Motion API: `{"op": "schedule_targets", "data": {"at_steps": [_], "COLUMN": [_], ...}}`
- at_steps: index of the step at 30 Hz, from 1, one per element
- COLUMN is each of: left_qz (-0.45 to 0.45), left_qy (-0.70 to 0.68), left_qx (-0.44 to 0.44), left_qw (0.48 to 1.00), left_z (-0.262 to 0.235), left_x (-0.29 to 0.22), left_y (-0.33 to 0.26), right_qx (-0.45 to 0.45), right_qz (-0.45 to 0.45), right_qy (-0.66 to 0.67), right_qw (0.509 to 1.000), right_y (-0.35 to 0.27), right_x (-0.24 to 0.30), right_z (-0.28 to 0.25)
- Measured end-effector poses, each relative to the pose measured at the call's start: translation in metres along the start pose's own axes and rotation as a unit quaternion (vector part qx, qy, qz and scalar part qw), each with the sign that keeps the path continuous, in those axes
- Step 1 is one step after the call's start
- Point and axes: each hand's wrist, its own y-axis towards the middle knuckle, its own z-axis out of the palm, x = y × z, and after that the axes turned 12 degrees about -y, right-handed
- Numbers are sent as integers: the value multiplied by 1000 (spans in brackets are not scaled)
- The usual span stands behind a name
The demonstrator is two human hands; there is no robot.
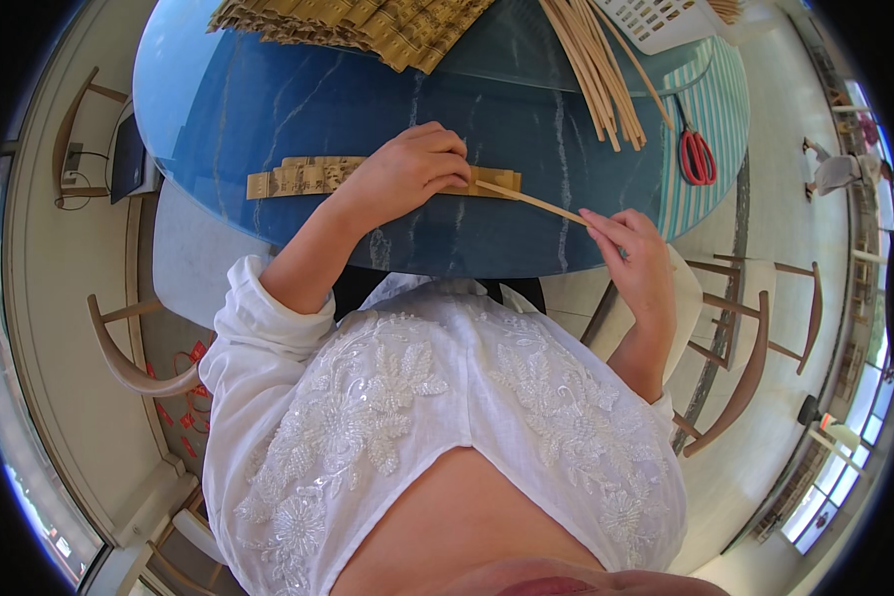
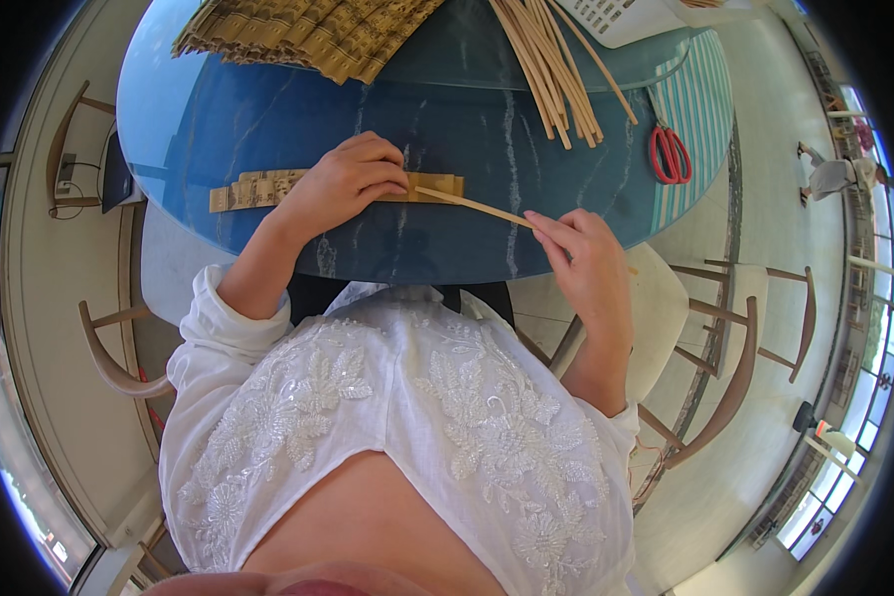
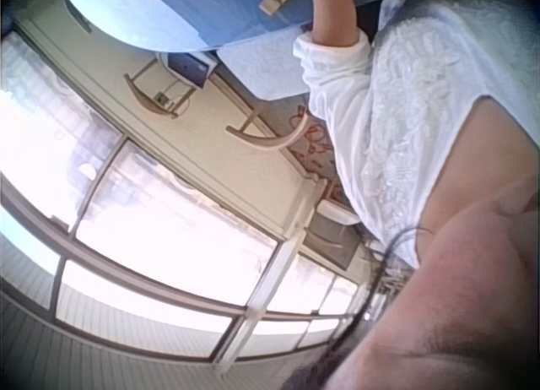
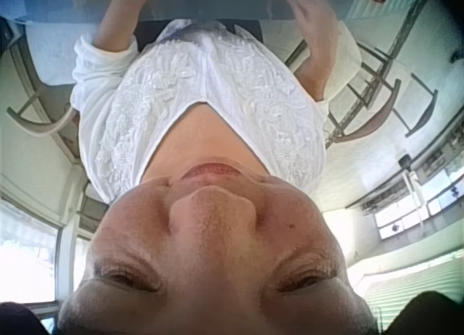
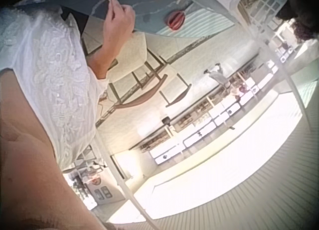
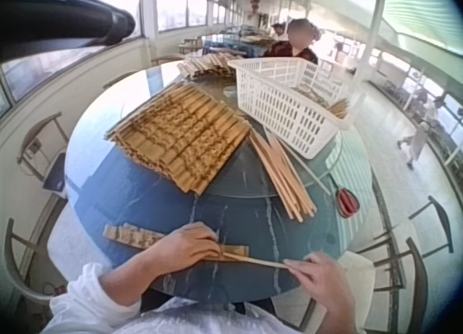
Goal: The person repeatedly picks up thin bamboo strips and inserts them into slots on a patterned bamboo mat, then removes them and repeats the process. The person handles the strips one at a time and occasionally adjusts the mat on the table.
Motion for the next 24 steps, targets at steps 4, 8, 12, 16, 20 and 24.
{"op": "schedule_targets", "data": {"at_steps": [4, 8, 12, 16, 20, 24], "left_qz": [6, -3, 0, 10, 14, 23], "left_qy": [46, 68, 79, 84, 82, 74], "left_qx": [7, 13, 17, 6, -1, -4], "left_qw": [999, 998, 997, 996, 997, 997], "left_z": [2, 6, 6, 6, 6, 5], "left_x": [-5, -4, -3, -3, -5, -6], "left_y": [3, 2, 1, 1, 1, 2], "right_qx": [-3, -6, -12, -23, -34, -41], "right_qz": [-1, -5, -9, -21, -41, -66], "right_qy": [1, -3, -5, -2, -2, 8], "right_qw": [1000, 1000, 1000, 1000, 999, 997], "right_y": [1, 1, 1, 4, 7, 12], "right_x": [0, 0, -1, 0, 1, 0], "right_z": [0, 0, 0, 1, 1, 4]}}
